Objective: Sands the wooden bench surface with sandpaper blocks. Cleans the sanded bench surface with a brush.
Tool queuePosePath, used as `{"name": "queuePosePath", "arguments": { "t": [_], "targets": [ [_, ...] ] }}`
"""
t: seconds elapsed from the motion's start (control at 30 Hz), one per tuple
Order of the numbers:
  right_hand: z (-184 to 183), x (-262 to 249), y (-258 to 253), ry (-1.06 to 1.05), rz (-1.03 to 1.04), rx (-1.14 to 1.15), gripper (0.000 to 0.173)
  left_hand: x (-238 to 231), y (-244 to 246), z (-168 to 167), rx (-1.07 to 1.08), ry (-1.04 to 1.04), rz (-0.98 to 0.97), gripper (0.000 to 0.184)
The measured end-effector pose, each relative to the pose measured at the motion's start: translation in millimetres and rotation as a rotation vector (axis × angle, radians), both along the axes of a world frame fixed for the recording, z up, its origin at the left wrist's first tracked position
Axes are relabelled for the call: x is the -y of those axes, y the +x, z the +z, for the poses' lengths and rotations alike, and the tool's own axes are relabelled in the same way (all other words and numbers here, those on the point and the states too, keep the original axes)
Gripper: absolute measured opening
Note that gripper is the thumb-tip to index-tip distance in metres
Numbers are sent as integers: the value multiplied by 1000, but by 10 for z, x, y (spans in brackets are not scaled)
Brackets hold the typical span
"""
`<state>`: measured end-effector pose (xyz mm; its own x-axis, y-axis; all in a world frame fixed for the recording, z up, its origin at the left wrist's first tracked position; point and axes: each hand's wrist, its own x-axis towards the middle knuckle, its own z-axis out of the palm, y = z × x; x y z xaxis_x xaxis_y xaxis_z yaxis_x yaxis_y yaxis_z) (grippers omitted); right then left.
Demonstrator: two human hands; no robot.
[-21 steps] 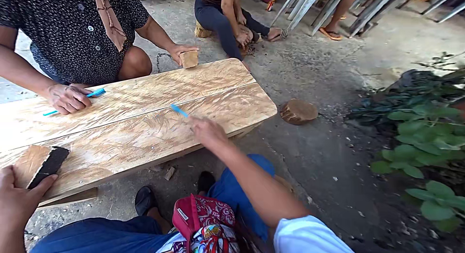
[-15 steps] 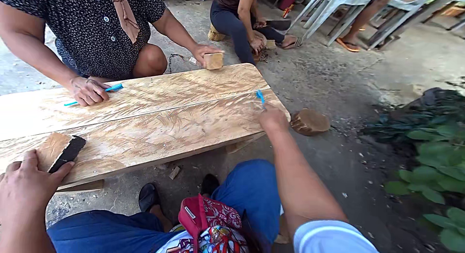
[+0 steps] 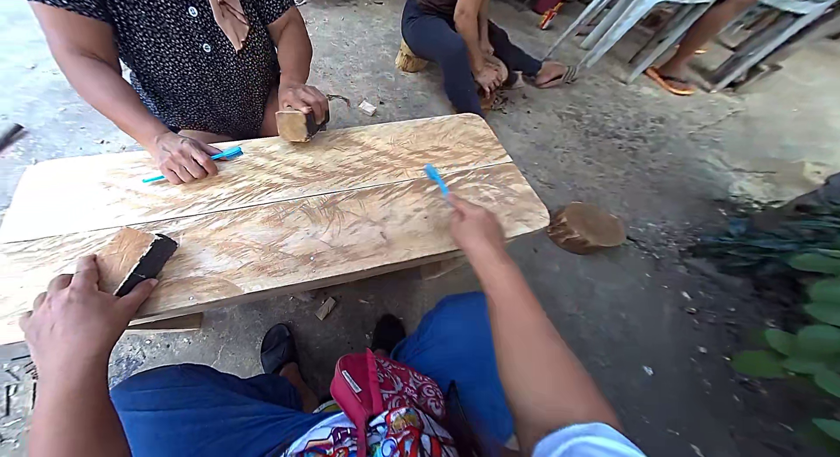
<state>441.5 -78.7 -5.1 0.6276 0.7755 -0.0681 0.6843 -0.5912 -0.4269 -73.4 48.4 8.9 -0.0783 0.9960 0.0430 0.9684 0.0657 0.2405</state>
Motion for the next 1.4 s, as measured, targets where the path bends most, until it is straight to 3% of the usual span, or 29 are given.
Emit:
{"name": "queuePosePath", "arguments": {
  "t": [0.07, 0.13, 0.33, 0.43, 0.53, 0.67, 0.7, 0.77, 0.83, 0.97, 1.07, 1.13, 1.23, 1.33, 1.4],
  "targets": [
    [74, 149, 387, -83, -227, 25, 43, -2, 5, -17, 2, 29, -7, 81],
    [187, 78, 169, -108, -214, 11, 43, -11, 26, -10, -2, 37, 5, 81],
    [127, -526, -1792, -136, 443, -39, 47, 23, 128, 109, -38, 12, 26, 80],
    [207, -634, -2175, -186, 694, -104, 48, 46, 102, 99, -30, 27, 12, 80],
    [109, -531, -1700, 3, 570, -111, 44, 28, 65, 87, -24, 18, 9, 81],
    [126, -75, -305, -118, -20, 28, 46, 44, 80, 79, -13, 7, 24, 81],
    [139, 29, -111, -144, -118, 24, 46, 46, 96, 83, -14, 10, 25, 80],
    [221, 63, -214, -156, -136, -5, 45, 47, 134, 104, -19, 7, 31, 80],
    [213, -85, -755, -155, 14, -18, 45, 52, 160, 124, -39, 7, 43, 80],
    [147, -481, -2019, -161, 508, -52, 50, 55, 144, 109, -56, 7, 42, 80],
    [243, -614, -2478, -230, 791, -126, 50, 75, 104, 87, -40, 16, 26, 83],
    [165, -555, -2263, -114, 768, -129, 47, 63, 55, 45, -12, 36, 8, 83],
    [-110, -185, -1097, 116, 361, 42, 45, 2, -41, -59, 21, 51, -15, 85],
    [-46, 468, 266, -120, -183, 160, 47, -40, -71, -99, 26, 19, -1, 85],
    [67, 762, 594, -210, -361, 129, 46, -47, -70, -97, 11, -4, 7, 86]
  ]
}}
